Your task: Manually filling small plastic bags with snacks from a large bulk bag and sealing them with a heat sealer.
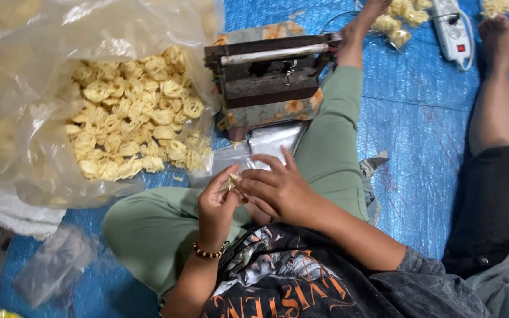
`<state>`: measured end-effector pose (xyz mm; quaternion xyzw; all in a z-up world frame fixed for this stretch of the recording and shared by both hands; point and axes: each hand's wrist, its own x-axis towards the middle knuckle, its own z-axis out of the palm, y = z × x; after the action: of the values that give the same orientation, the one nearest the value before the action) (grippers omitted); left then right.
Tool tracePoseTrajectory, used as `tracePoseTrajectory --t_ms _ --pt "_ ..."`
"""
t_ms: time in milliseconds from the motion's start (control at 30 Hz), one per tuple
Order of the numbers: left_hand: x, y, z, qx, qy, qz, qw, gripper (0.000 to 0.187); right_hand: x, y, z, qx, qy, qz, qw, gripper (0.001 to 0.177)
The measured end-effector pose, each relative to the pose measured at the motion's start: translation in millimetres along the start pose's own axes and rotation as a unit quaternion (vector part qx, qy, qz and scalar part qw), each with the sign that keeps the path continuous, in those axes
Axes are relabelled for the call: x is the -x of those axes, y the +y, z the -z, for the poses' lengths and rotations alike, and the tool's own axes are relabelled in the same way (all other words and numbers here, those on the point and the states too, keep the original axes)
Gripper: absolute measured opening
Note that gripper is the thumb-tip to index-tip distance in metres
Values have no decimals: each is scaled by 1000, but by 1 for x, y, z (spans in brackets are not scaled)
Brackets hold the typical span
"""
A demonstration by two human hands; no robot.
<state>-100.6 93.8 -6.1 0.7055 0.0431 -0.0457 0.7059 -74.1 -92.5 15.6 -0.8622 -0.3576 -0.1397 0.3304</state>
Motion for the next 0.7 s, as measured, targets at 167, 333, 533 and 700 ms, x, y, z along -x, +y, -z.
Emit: tracePoseTrajectory --t_ms 167,333,533,700 --pt "8 1 9 78 -14 21 997 56 -7 -5 -8 73 -183 25 980 46" --pt "11 -3 42 102 -31 -7 994 56 -14 2 -35 110 -266 77 955 24" --pt "37 -46 100 -14 -156 26 987 48 -78 -2 -38 -336 -250 40 907 20" --pt "72 -73 104 259 -139 170 940 66 -117 54 -146 -284 -95 -78 951 15"
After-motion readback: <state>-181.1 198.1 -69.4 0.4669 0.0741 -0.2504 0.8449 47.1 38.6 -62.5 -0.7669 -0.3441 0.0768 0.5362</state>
